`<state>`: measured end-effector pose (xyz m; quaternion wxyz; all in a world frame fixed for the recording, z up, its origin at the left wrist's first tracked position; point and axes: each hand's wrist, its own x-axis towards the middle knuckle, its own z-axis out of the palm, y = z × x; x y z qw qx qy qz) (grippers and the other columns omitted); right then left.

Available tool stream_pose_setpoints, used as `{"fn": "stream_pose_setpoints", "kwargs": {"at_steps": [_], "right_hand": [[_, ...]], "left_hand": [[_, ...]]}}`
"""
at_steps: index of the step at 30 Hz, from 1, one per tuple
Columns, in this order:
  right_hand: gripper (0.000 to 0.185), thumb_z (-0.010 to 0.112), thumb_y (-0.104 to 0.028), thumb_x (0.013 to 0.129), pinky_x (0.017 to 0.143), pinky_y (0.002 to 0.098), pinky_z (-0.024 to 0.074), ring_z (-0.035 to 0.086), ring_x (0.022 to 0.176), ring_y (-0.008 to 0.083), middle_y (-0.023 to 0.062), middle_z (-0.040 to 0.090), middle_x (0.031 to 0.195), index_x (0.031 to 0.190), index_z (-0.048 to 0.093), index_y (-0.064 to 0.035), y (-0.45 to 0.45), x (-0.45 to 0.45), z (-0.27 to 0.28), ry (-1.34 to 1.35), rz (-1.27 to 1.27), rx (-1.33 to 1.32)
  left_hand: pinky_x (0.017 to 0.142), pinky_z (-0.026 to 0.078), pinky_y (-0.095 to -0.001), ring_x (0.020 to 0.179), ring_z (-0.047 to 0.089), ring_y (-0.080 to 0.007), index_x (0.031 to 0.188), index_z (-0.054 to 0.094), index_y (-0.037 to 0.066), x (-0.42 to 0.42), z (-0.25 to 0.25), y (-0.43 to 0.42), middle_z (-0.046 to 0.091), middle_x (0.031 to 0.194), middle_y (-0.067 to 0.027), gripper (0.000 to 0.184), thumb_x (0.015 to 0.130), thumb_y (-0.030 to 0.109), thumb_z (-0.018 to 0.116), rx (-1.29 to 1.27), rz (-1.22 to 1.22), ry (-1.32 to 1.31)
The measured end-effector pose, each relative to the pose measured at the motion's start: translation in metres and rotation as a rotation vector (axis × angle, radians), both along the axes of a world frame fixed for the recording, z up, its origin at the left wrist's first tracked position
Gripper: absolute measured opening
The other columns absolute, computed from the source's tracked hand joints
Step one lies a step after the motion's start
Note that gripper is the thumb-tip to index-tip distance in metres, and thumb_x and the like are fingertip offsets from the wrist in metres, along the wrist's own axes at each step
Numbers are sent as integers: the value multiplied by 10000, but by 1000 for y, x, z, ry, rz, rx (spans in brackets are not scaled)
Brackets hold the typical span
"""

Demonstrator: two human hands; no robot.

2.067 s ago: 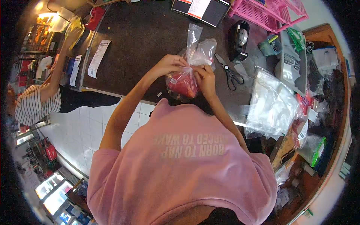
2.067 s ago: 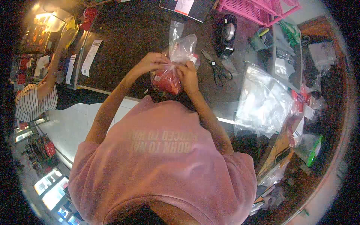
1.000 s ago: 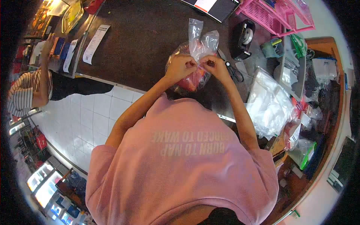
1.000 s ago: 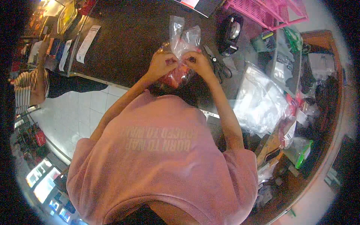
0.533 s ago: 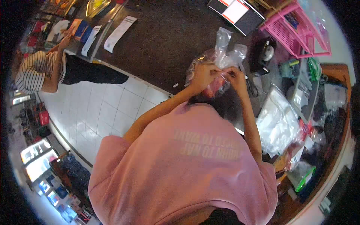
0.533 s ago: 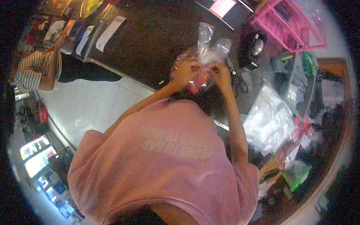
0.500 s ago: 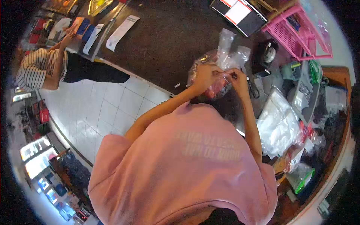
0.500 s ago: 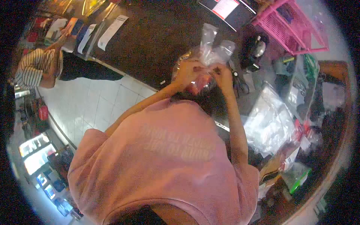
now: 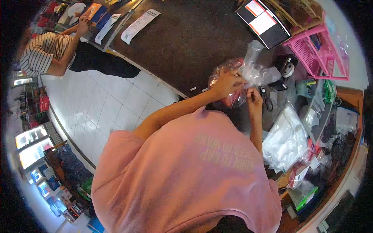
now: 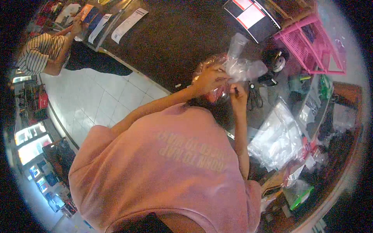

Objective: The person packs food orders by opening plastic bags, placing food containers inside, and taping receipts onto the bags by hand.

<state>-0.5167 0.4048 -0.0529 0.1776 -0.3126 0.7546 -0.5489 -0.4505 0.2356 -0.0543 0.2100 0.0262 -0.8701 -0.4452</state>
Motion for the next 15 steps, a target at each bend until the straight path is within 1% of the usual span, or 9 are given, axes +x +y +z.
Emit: {"fn": "stream_pose_setpoints", "kwargs": {"at_steps": [1, 4, 5, 7, 8, 9, 12, 13, 15], "right_hand": [[211, 544, -251, 853, 728, 214, 355, 444, 785, 92, -6, 504, 839, 849, 520, -42, 0, 6, 3, -100, -43, 67], [231, 545, -249, 850, 783, 232, 358, 459, 843, 120, 32, 508, 930, 924, 511, -33, -9, 30, 10, 52, -264, -51], [313, 564, -242, 837, 808, 256, 363, 456, 904, 140, 60, 490, 998, 1040, 468, -25, -6, 37, -5, 0, -374, -33], [378, 586, -238, 816, 864, 295, 338, 441, 972, 193, 95, 476, 1037, 1072, 442, 0, -6, 47, -51, -169, -407, 0], [411, 596, -236, 806, 892, 315, 326, 433, 1006, 220, 112, 468, 1056, 1088, 430, 13, -9, 50, -65, -255, -429, 18], [448, 587, -234, 810, 919, 337, 315, 432, 1026, 246, 132, 468, 1064, 1134, 404, 17, -22, 56, -67, -166, -462, 87], [487, 593, -268, 802, 908, 352, 334, 443, 1025, 252, 160, 463, 1091, 1146, 409, 24, -58, 55, -47, -62, -462, -30], [498, 590, -289, 804, 894, 355, 351, 447, 1040, 252, 179, 452, 1153, 1151, 418, 25, -66, 50, -38, -162, -380, -51], [492, 585, -301, 808, 887, 349, 359, 456, 1041, 252, 174, 453, 1178, 1142, 429, 25, -70, 42, -56, -198, -348, 85]], "left_hand": [[791, 283, -411, 876, 517, -198, 895, 652, 168, 1, 2, -1, 574, 878, -26, 197, 706, 206, 614, -40, 11, 15], [783, 330, -400, 859, 522, -239, 838, 637, 115, 0, 6, -28, 571, 876, -56, 171, 668, 129, 622, 8, 77, -15], [776, 357, -390, 850, 522, -260, 813, 621, 96, -1, 16, -53, 565, 875, -73, 159, 654, 105, 625, -2, 159, 35], [760, 411, -393, 837, 526, -297, 836, 591, 62, 3, 24, -137, 567, 859, -125, 166, 684, 120, 620, -132, 385, 130], [739, 423, -365, 781, 541, -256, 834, 580, 52, 6, 8, -193, 569, 815, -112, 115, 738, 116, 584, 134, 479, 114], [753, 420, -347, 827, 530, -263, 829, 552, 18, 16, 31, -240, 553, 853, -133, 136, 693, 12, 553, -231, 721, 84], [765, 407, -415, 918, 519, -325, 1041, 494, -26, 30, -47, -432, 541, 979, -183, 315, 757, 89, 572, -494, 713, 176], [791, 401, -422, 952, 501, -356, 1088, 471, -22, 34, -62, -482, 530, 1016, -201, 430, 737, 167, 634, -463, 539, 77], [794, 411, -394, 963, 503, -303, 1094, 484, -25, 43, -83, -519, 522, 1061, -178, 437, 751, 209, 621, -310, 331, -223]]}}
